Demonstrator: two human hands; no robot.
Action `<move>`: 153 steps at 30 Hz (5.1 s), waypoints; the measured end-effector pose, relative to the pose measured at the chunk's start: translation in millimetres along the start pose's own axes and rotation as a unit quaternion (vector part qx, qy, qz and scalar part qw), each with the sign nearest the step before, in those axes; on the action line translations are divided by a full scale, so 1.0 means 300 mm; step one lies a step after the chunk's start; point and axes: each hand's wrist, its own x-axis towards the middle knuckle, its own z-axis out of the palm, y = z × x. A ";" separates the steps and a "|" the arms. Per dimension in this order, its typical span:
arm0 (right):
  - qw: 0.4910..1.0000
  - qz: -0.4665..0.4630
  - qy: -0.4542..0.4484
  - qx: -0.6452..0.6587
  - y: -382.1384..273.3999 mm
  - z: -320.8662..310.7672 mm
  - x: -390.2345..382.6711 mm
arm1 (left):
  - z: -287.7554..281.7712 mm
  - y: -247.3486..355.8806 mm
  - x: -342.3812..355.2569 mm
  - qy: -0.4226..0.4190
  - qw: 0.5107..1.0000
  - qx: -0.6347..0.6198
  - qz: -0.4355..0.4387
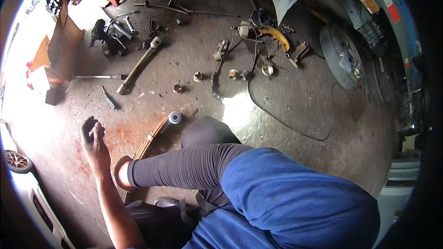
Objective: The person cleans a small metal part with a cloth, then uses a bench grinder to smooth its surface. They walk to an engine block and place the part into a hole, then move to the floor to pick up and inspect a long curved metal component.
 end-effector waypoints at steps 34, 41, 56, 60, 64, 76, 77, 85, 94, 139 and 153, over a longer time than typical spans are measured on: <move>0.999 0.027 0.011 0.030 0.012 -0.011 -0.136 | -0.027 0.163 -0.027 0.046 0.998 -0.031 -0.010; 0.999 0.024 0.009 0.020 0.003 -0.024 -0.145 | -0.026 0.151 -0.024 0.042 0.998 -0.038 -0.018; 1.000 0.002 0.008 0.026 0.013 -0.017 -0.138 | -0.011 0.145 -0.016 0.053 0.998 -0.025 -0.009; 0.999 0.010 0.040 0.029 0.021 -0.011 -0.133 | 0.001 0.146 -0.012 0.056 0.998 -0.038 -0.001; 0.999 0.029 0.003 0.037 0.025 -0.021 -0.133 | -0.001 0.149 -0.008 0.045 0.999 -0.025 -0.001; 0.999 0.015 0.008 0.035 0.024 -0.027 -0.151 | -0.008 0.144 -0.008 0.051 0.999 0.000 -0.001; 0.999 0.015 0.010 0.035 0.024 -0.022 -0.148 | -0.011 0.144 -0.007 0.045 0.999 -0.013 0.011; 0.998 0.028 0.028 0.043 0.022 -0.001 -0.119 | -0.010 0.152 -0.014 0.028 1.000 0.006 -0.001; 0.999 0.043 0.013 0.023 0.010 -0.020 -0.131 | 0.000 0.150 -0.018 0.027 1.000 -0.010 0.006; 1.000 0.021 0.020 -0.004 0.026 0.036 -0.088 | 0.001 0.158 -0.013 0.045 0.999 0.001 0.009; 0.999 0.032 0.004 -0.007 0.019 0.023 -0.072 | 0.006 0.152 -0.014 0.033 0.999 -0.007 0.014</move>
